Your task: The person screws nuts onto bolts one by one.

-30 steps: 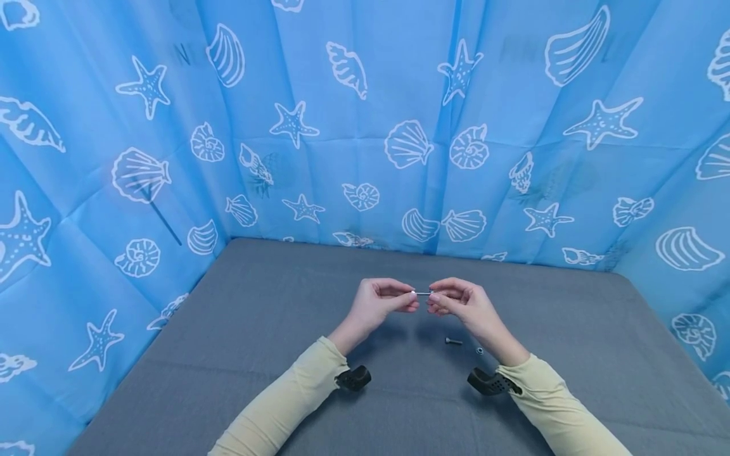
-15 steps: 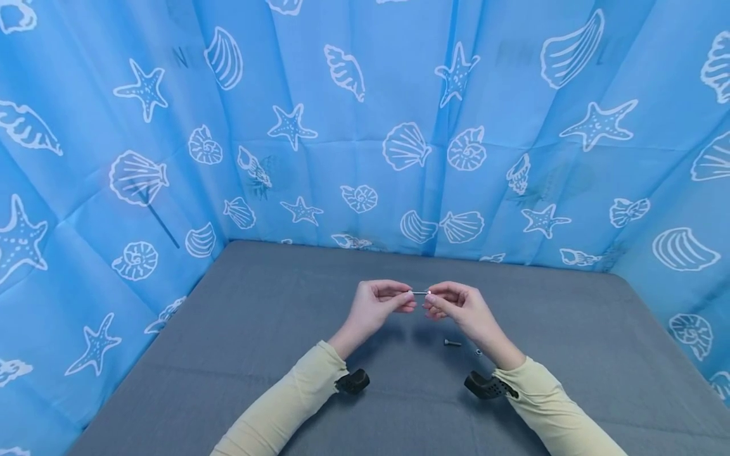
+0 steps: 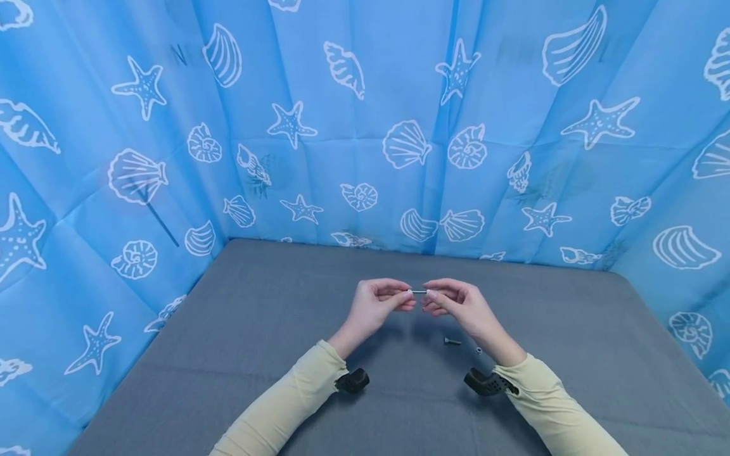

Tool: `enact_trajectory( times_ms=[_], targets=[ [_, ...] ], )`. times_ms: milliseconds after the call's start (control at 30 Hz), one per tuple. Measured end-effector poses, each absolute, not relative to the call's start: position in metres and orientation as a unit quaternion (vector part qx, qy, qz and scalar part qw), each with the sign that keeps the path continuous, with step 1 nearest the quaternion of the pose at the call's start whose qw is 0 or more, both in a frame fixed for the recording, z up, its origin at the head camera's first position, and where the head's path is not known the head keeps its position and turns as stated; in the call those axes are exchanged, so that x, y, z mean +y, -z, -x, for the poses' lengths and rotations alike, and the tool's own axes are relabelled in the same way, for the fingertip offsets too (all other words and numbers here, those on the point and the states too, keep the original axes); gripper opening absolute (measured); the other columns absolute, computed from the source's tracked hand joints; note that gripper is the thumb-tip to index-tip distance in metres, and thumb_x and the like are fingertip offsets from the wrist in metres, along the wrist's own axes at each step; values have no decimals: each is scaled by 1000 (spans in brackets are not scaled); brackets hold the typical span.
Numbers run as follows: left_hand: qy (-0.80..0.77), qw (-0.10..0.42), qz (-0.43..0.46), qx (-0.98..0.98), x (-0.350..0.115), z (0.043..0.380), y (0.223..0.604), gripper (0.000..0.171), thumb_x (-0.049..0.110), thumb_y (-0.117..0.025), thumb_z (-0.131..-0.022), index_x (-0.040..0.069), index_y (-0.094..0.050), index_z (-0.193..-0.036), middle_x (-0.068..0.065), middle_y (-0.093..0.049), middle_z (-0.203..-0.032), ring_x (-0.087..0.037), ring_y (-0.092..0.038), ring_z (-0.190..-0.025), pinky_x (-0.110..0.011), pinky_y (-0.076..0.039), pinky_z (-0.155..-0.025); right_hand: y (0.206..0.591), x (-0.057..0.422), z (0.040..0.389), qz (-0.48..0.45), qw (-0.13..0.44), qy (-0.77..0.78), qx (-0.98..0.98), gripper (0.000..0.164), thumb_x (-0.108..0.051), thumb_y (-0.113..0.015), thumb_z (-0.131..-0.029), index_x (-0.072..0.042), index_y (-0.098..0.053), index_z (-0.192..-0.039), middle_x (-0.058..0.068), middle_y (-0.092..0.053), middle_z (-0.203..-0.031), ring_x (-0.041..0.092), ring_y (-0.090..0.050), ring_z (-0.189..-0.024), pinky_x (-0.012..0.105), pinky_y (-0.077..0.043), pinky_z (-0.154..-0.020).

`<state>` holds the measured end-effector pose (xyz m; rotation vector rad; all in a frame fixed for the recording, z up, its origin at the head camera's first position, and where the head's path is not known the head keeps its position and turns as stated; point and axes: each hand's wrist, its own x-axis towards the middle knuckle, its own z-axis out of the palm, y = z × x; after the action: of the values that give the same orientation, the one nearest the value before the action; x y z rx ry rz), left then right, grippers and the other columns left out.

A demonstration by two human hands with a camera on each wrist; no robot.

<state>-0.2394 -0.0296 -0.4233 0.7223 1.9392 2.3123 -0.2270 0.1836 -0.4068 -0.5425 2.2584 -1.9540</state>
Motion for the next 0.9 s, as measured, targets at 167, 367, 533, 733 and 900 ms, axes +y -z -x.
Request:
enact_trajectory(
  times_ms=[167, 367, 533, 733, 900],
  targets=[
    [-742, 26, -227, 630, -31, 240, 422, 17, 2, -66, -89, -9, -67, -101, -22, -70, -90, -31, -70, -82, -40, -58, -74, 406, 185, 228, 193, 61, 657, 726, 34, -12, -63, -94, 11, -57, -118, 22, -67, -103, 24, -69, -90, 51, -53, -84],
    [-737, 27, -217, 640, -30, 240, 424, 18, 4, -67, -89, -9, -67, -101, -21, -70, -91, -30, -70, -81, -39, -58, -74, 408, 184, 229, 172, 89, 638, 745, 35, -24, -55, -99, 9, -60, -111, 22, -68, -95, 28, -69, -86, 52, -54, -82],
    [-742, 31, -213, 635, -31, 241, 427, 17, 2, -66, -89, -9, -67, -102, -21, -70, -91, -29, -71, -80, -39, -58, -73, 408, 183, 227, 182, 92, 666, 718, 30, -15, -58, -97, 6, -56, -118, 27, -66, -103, 28, -68, -91, 55, -51, -85],
    [-746, 41, -207, 632, -30, 241, 427, 15, -1, -65, -89, -9, -67, -101, -24, -69, -91, -31, -70, -80, -39, -59, -72, 406, 182, 228, 157, 81, 654, 736, 27, -18, -62, -95, 6, -63, -106, 20, -69, -94, 24, -70, -84, 51, -54, -83],
    [-741, 47, -206, 638, -28, 241, 426, 17, 2, -67, -89, -10, -67, -101, -21, -70, -90, -29, -71, -80, -38, -59, -73, 407, 183, 229, 147, 90, 648, 742, 32, -24, -58, -98, 6, -61, -108, 19, -69, -92, 24, -69, -82, 48, -56, -80]
  ],
)
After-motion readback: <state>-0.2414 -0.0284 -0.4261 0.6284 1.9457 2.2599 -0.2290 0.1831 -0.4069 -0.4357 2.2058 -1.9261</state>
